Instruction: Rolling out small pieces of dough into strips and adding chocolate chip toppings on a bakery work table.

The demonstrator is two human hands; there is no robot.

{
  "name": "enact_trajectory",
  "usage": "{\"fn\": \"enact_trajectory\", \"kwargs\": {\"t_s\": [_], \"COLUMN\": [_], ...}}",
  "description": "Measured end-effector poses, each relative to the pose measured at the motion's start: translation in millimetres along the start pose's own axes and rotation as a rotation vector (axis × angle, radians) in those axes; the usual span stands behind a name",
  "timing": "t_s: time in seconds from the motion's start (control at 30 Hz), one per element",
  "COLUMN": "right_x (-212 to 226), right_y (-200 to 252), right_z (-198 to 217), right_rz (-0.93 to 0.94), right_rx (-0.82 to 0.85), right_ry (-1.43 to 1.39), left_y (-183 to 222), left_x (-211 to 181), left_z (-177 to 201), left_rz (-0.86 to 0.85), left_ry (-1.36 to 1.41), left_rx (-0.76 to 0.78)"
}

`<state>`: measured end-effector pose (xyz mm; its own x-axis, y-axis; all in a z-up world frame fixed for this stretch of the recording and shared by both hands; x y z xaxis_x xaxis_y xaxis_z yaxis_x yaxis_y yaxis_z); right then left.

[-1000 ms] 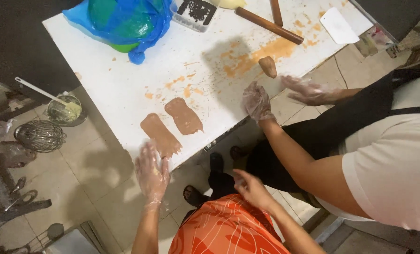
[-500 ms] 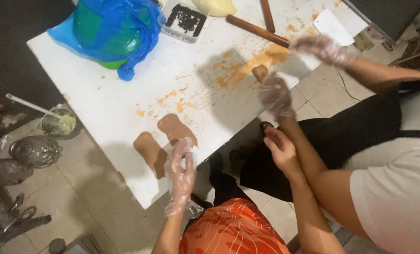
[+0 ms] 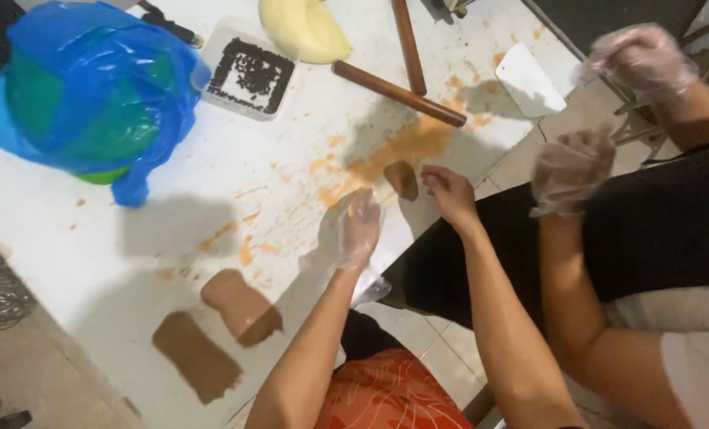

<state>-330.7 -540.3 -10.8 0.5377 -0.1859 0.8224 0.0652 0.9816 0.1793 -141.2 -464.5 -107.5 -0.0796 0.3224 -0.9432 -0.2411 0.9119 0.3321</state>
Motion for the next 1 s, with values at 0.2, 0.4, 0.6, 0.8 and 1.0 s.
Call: {"fn": "enact_trajectory", "kwargs": {"t_s": [0.2, 0.4, 0.6, 0.8, 1.0], "right_x": [-6.2, 66.0, 53.1, -17.2, 33.5], "right_y": [-57.2, 0.3, 61.0, 37.9, 49.9], "right_z": [-45.5, -64.5, -99.7, -101.0, -111.4], "right_rz": [0.110, 0.090, 0.276, -0.014, 0.144], "right_rx": [0.264, 0.394, 0.421, 0.321, 0.389], "right_ry": [0.171, -0.289, -0.050, 0.053, 0.025], "left_y": [-31.2, 8.8, 65.7, 53.5, 67.3], "left_x": [-36.9, -83.2, -11.3, -4.3, 26.1], "left_z": [-35.6, 27.3, 75.6, 96.3, 82.4], "left_rz": [0.124, -0.018, -0.021, -0.025, 0.251], "left_ry": [-0.194, 0.043, -0.260, -0.353, 0.950], "left_rx": [-0.175, -0.312, -0.274, -0.480, -0.561]}}
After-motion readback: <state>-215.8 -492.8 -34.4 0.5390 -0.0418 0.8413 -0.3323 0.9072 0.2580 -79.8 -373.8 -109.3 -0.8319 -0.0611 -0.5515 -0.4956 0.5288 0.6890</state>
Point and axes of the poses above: each hand's wrist, its own y-axis away from the middle knuckle, its own z-axis out of the back of the hand, x = y × z, the point moved 10 cm from there along -y, towards the middle knuckle, and after that the axes turned 3 degrees about -y, right-handed, at the moved point
